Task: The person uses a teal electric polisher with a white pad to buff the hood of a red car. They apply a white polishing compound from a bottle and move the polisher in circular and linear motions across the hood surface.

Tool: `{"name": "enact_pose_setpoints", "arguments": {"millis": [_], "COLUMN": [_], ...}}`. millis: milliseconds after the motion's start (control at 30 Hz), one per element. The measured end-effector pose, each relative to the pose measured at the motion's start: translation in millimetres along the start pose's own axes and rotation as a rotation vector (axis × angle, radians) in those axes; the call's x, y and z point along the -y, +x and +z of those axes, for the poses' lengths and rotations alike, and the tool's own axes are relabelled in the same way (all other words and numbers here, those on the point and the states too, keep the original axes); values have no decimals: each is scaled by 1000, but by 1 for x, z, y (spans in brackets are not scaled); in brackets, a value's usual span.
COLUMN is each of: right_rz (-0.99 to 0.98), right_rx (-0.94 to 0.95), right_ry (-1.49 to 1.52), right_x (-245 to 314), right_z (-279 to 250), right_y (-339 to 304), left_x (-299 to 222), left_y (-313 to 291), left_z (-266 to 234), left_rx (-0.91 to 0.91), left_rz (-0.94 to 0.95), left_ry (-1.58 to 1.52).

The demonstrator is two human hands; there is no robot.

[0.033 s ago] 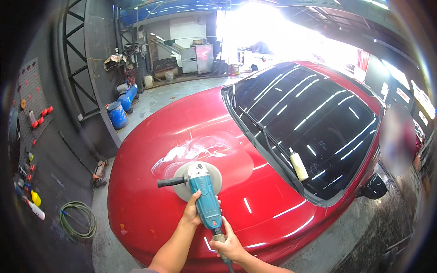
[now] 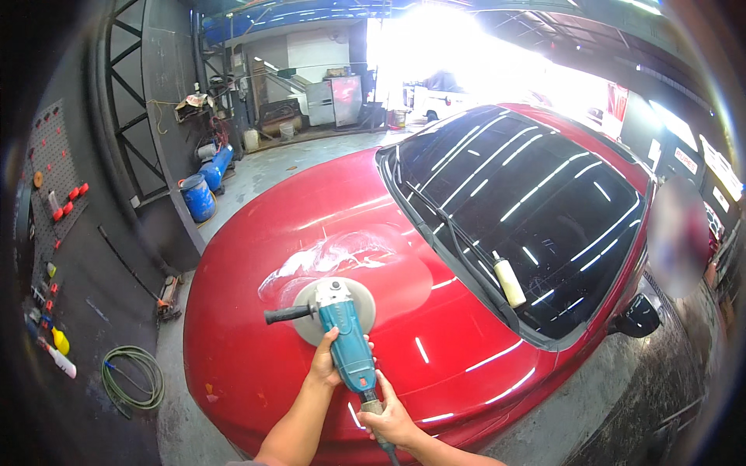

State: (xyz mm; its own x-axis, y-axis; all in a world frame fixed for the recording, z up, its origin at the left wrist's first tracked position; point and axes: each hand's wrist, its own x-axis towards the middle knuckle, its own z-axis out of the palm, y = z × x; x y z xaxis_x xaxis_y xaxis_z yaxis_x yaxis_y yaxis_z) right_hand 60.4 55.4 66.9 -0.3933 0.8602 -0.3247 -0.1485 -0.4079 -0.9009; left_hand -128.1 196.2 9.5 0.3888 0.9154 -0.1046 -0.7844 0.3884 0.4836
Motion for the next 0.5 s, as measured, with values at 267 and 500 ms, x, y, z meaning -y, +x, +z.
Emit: {"name": "enact_pose_setpoints", "arguments": {"millis": [267,500], "right_rz": [70,148], "right_rx": [150,294], "right_ry": [-123,-159], "right_x": [-8,-15], "right_z": [45,72], "right_y": [19,47], "left_x": [-33,-60], "left_y": [-56,-92], "left_z": [-47,-87], "left_rx": [88,-26], "left_rz": [87,253], "left_ry": [-128,-161]}}
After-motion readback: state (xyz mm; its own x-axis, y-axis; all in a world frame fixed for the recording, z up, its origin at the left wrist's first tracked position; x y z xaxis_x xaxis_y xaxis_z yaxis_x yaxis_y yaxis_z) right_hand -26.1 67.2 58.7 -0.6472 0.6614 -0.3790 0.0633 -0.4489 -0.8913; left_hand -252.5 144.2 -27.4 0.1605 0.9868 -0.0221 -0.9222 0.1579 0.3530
